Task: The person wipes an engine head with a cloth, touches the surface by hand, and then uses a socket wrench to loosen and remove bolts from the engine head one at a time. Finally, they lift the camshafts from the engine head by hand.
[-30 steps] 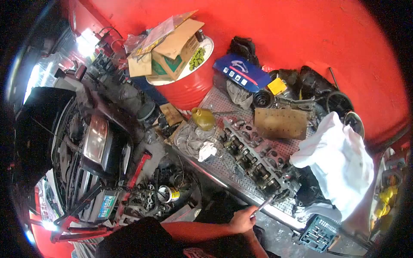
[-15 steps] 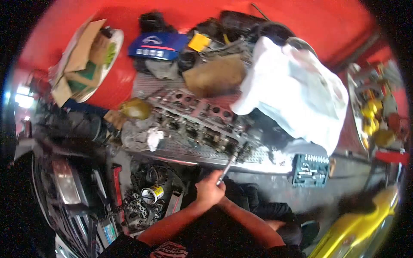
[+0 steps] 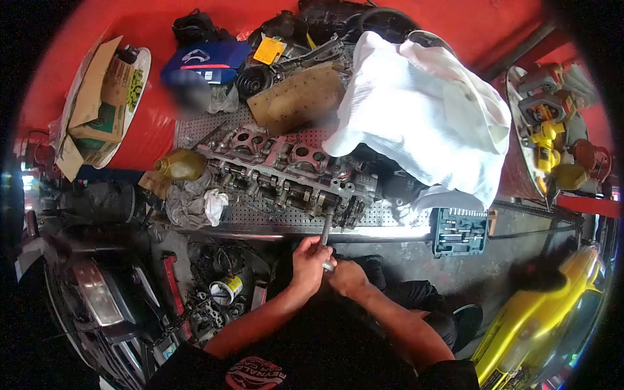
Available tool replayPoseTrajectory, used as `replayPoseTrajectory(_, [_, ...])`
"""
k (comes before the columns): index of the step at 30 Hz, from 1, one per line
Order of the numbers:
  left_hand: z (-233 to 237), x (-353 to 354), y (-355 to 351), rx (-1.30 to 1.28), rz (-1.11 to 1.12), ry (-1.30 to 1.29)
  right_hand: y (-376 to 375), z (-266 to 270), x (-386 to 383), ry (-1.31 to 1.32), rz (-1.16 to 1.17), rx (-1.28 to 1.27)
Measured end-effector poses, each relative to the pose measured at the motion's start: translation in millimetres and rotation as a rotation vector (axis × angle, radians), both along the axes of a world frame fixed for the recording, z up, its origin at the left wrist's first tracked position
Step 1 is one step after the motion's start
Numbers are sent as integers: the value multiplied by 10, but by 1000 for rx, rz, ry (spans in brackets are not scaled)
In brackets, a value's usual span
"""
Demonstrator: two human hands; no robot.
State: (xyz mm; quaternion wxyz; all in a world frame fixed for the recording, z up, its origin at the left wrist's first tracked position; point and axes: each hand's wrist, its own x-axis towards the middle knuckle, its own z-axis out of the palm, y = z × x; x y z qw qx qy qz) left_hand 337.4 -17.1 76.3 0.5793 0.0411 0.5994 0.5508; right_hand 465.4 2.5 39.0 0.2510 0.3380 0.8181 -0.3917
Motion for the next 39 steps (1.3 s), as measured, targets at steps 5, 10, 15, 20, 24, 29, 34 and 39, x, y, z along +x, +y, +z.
replayPoseTrajectory(5, [126,-87,-310,-3,7,-197,-49,745,108,216,-266,-197])
replayPoseTrajectory(10, [203,4,-236,3,22,-287,33,959,162,173,-311,-214])
replayPoseTrajectory(15, [314,81,-179,-13,220,-498,192,1041,247,167,-211,-180])
replayPoseTrajectory(20, [284,151,-148,-68,-47,174,37,845,294,434,-304,-183])
replayPoseTrajectory(24, [137,65,-217,-24,-417,1016,-448,-310,115,996,-132,2])
replayPoseTrajectory(29, [161,-74,-186,13,-141,1,-271,268,158,545,-447,-383])
replayPoseTrajectory(34, [180,-62,-187,70,-60,-180,-237,525,155,401,-485,-288])
replayPoseTrajectory(39, [82,-63,-200,-19,-180,149,-411,148,136,608,-530,-213])
